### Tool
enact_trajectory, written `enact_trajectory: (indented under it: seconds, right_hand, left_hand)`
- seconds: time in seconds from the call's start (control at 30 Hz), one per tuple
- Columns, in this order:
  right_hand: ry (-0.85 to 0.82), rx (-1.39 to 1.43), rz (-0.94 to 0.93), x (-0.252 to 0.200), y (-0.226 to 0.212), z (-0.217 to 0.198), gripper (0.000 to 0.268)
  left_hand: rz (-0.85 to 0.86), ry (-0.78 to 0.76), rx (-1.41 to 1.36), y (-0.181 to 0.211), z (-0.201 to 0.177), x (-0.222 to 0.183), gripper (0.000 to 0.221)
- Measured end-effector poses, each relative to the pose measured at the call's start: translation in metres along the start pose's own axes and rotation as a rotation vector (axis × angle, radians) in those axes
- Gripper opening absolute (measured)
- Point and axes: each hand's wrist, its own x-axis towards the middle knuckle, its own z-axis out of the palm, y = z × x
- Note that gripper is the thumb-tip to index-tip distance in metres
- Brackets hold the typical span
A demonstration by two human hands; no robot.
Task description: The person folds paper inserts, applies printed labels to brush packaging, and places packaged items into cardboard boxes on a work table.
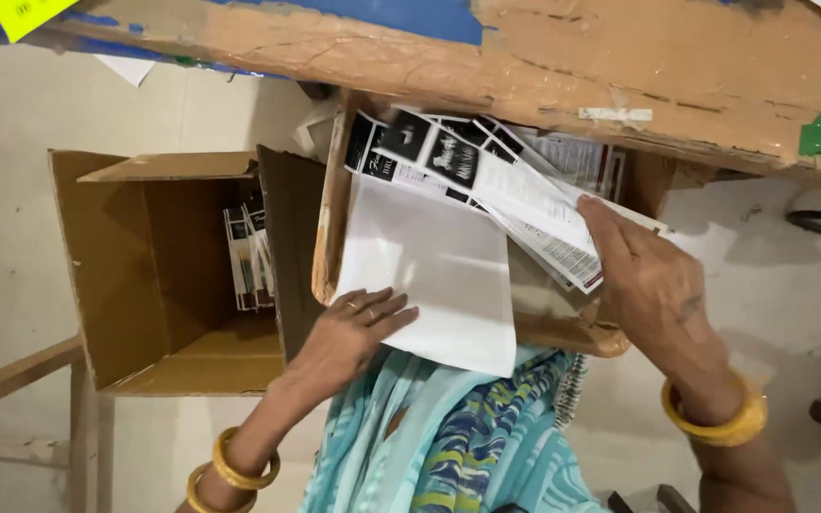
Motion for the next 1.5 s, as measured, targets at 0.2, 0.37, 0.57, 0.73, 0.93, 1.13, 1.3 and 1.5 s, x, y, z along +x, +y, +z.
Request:
enact_trajectory:
  seconds: [0.2, 0.37, 0.57, 0.73, 0.93, 1.13, 1.3, 1.5]
  right_hand:
    - [0.0, -0.225, -0.074, -0.034, 0.04, 0.148, 0.07]
    - [0.001, 0.073, -0.112, -0.056, 0.031, 0.151, 0.062]
    - [-0.034, 0.251, -0.276, -0.052, 0.028, 0.142, 0.054]
    - [0.015, 0.204, -0.305, -0.052, 0.029, 0.156, 0.053]
    - [-0.008, 0.171, -0.223, -0.052, 0.03, 0.167, 0.049]
    - [0.023, 0.164, -0.302, -0.054, 0.075, 0.214, 0.059]
    - [-0.069, 0.052, -0.31, -0.058, 0.117, 0.266, 0.066]
    - [-0.166, 0.009, -0.271, -0.034, 0.127, 0.284, 0.051]
  left_hand:
    - [-0.557, 0.203, -0.195, 0.016, -0.101, -0.067, 0.073]
    - [-0.232, 0.878, -0.069, -0.047, -0.111, -0.119, 0.05]
    - [-0.68, 1.104, 0.844, -0.157, -0.088, -0.106, 0.03]
    - [-1.176, 0.861, 0.541, -0.269, -0.056, -0.014, 0.019]
    - [-1.067, 0.319, 0.784, -0.396, 0.052, 0.159, 0.013]
    - [-1.024, 0.336, 0.811, -0.371, 0.071, 0.197, 0.016]
    - [-0.878, 0.648, 1.059, -0.435, 0.123, 0.202, 0.059]
    - [-0.592, 0.491, 0.118, -0.276, -0.026, 0.13, 0.036]
